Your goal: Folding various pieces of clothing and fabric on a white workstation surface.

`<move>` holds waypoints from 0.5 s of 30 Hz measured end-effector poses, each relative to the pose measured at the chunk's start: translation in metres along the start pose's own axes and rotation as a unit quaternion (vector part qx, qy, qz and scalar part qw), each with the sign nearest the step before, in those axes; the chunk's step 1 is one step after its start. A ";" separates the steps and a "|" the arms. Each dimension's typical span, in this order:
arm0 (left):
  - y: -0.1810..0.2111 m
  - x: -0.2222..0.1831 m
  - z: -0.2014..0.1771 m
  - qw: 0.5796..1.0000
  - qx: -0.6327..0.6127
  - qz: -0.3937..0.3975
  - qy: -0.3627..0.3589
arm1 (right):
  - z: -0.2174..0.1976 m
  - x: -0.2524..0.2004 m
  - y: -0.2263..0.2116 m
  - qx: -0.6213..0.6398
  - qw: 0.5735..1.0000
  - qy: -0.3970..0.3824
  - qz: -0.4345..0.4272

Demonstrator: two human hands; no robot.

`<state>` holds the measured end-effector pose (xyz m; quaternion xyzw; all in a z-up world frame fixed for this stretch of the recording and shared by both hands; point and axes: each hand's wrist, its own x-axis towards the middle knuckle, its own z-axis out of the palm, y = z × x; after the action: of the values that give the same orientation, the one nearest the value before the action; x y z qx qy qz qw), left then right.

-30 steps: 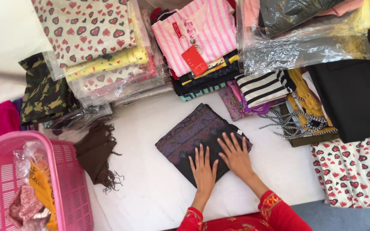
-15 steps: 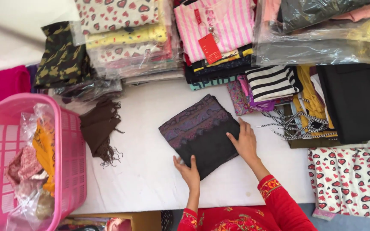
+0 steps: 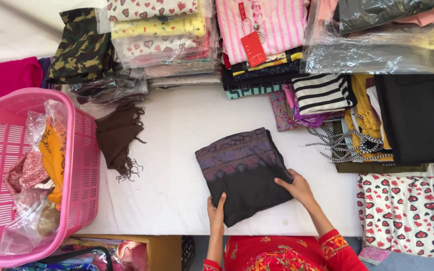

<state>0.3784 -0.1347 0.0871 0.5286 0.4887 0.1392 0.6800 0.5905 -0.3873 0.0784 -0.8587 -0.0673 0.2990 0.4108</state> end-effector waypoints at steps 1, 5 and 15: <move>0.009 -0.008 0.005 1.000 -0.001 -0.001 0.000 | -0.007 -0.011 -0.020 -0.001 1.000 0.000 0.001; 0.063 -0.048 0.037 0.977 0.176 0.123 -0.001 | -0.012 -0.042 -0.101 -0.076 0.997 0.027 -0.013; 0.107 -0.118 0.082 0.880 0.302 0.266 -0.254 | 0.003 -0.054 -0.151 -0.004 0.996 -0.035 -0.077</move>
<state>0.4229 -0.2233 0.2365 0.8356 0.1590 0.0211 0.5254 0.5640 -0.3063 0.2142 -0.8416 -0.1484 0.2960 0.4268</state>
